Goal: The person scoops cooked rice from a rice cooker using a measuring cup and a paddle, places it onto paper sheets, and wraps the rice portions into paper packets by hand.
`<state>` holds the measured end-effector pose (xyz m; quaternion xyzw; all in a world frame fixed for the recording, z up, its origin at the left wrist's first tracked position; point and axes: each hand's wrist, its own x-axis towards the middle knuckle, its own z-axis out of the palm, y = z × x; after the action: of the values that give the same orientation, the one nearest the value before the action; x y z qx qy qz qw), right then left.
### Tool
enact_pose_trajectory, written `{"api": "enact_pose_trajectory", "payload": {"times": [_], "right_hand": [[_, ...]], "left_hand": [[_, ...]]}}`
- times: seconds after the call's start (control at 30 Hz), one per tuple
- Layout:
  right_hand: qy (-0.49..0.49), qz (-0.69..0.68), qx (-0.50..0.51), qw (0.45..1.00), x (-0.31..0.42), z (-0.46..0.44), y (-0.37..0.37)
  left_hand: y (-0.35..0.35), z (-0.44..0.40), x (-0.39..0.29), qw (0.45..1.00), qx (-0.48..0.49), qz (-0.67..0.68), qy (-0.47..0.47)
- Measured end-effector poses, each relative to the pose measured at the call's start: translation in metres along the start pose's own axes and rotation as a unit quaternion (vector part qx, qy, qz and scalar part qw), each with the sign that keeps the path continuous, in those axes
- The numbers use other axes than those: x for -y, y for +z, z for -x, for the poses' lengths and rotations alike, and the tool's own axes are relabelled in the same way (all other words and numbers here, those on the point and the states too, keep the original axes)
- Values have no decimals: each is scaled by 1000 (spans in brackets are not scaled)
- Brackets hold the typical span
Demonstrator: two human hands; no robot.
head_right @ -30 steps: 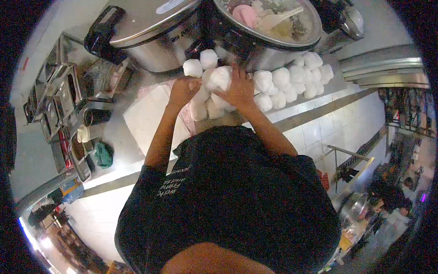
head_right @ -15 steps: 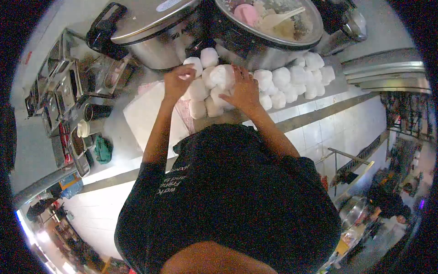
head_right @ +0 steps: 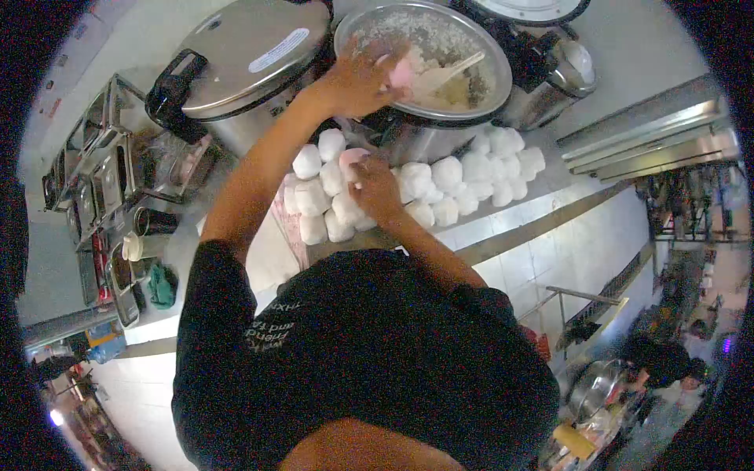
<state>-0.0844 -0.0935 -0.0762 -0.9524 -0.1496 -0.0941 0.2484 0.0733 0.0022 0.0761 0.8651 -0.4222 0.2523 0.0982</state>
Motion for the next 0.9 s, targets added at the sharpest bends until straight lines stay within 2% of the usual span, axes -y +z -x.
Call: {"api": "enact_pose_trajectory", "payload": {"times": [0.1,0.13,0.23,0.27,0.37,0.47,0.57,0.6,0.7,0.73,0.77,0.83,0.87,0.9], "right_hand": [[-83,106,4,991,19,11,-28],[-83,119,2,989,29,12,-40],[-59,11,35,998,36,8,-75],[-75,-29,11,997,40,3,-95],[-82,-107,41,990,35,-7,-156],[-48,-180,99,977,18,-25,-224],[-28,-192,174,966,-11,-62,-278],[-40,-141,160,976,-24,-78,-285],[-107,-60,159,980,-81,-143,-276],[-115,-17,198,973,-90,-165,-267],[-123,26,235,964,-95,-186,-256],[-157,16,349,924,-113,-219,-217],[-205,56,378,901,-141,-232,-181],[-206,80,416,882,-150,-243,-159]], "left_hand": [[-33,-12,-31,976,207,56,-26],[-23,-4,-31,991,124,50,12],[-47,3,-31,982,141,118,45],[-46,8,-27,985,79,134,77],[-67,4,-20,981,-67,131,127],[-62,-2,-17,984,-126,92,82],[-38,10,-20,988,38,123,80],[-49,7,-26,984,50,147,86],[-80,9,-27,969,1,244,39],[-104,10,-25,966,49,253,8],[-101,12,-17,973,16,232,8],[-90,13,0,981,-54,186,9],[-89,11,-6,987,-84,132,-23],[-77,10,-13,989,-80,118,-28]]}}
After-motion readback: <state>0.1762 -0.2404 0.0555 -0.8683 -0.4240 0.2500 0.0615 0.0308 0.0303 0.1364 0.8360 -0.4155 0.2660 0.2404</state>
